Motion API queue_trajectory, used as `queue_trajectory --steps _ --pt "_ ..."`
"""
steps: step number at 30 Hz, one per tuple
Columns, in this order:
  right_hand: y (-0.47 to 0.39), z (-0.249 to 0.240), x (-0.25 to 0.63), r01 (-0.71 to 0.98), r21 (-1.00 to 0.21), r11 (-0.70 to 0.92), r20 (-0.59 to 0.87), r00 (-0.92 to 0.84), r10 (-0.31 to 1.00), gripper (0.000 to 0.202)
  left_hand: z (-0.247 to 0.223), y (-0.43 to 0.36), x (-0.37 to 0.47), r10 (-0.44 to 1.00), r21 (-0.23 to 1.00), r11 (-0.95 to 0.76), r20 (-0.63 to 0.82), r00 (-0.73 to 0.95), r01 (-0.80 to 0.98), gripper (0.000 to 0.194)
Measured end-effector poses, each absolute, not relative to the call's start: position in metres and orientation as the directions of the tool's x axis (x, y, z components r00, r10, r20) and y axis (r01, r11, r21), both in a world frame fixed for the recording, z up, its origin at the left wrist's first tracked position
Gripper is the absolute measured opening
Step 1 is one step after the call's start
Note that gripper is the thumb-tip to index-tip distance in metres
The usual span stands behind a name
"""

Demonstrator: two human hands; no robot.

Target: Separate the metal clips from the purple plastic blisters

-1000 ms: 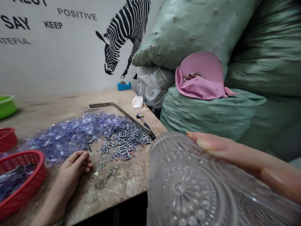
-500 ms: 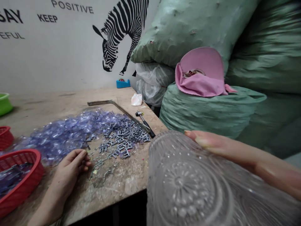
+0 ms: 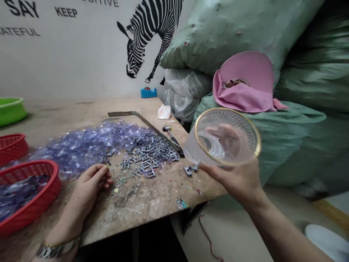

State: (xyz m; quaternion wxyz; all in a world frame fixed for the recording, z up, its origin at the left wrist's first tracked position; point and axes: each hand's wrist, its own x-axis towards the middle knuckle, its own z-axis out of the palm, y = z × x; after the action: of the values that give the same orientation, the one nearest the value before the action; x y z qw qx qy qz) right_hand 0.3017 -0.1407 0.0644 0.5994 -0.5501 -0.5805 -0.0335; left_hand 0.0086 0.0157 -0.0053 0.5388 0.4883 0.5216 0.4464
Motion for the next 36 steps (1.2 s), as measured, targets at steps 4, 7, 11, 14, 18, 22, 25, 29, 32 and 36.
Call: queue_trajectory --steps 4,7,11,14,18,22,25,29,32,36 --pt "-0.094 0.048 0.334 0.563 -0.732 0.384 0.656 0.43 0.62 0.076 -0.006 0.016 0.01 0.991 0.993 0.11 -0.112 0.068 0.04 0.039" --pt "-0.064 0.027 0.361 0.529 -0.791 0.308 0.588 0.516 0.623 0.078 -0.008 0.017 0.01 0.99 0.993 0.107 -0.11 0.084 0.042 0.039" --pt "-0.032 0.008 0.384 0.554 -0.79 0.263 0.591 0.571 0.57 0.073 -0.01 0.019 0.01 0.989 0.993 0.103 -0.108 0.101 0.051 0.039" --pt "-0.011 0.0 0.394 0.517 -0.818 0.253 0.56 0.617 0.553 0.065 -0.009 0.019 0.011 0.989 0.993 0.1 -0.105 0.108 0.056 0.038" --pt "0.013 -0.011 0.403 0.518 -0.839 0.169 0.513 0.647 0.565 0.066 -0.007 0.017 0.012 0.988 0.994 0.1 -0.105 0.111 0.052 0.038" --pt "0.033 -0.024 0.409 0.524 -0.846 0.094 0.482 0.679 0.554 0.066 -0.005 0.015 0.013 0.987 0.994 0.092 -0.1 0.125 0.067 0.037" --pt "0.044 -0.033 0.411 0.524 -0.85 0.054 0.465 0.697 0.546 0.066 -0.004 0.015 0.013 0.987 0.993 0.084 -0.094 0.13 0.08 0.035" --pt "0.051 -0.04 0.412 0.535 -0.844 0.035 0.461 0.691 0.557 0.068 -0.006 0.016 0.013 0.986 0.994 0.08 -0.091 0.143 0.079 0.035" --pt "0.054 -0.042 0.412 0.531 -0.847 0.033 0.457 0.694 0.555 0.068 -0.008 0.017 0.014 0.984 0.994 0.075 -0.087 0.154 0.082 0.034" --pt "0.058 -0.042 0.411 0.515 -0.857 0.033 0.446 0.707 0.548 0.067 -0.008 0.017 0.014 0.984 0.995 0.071 -0.082 0.16 0.074 0.034"
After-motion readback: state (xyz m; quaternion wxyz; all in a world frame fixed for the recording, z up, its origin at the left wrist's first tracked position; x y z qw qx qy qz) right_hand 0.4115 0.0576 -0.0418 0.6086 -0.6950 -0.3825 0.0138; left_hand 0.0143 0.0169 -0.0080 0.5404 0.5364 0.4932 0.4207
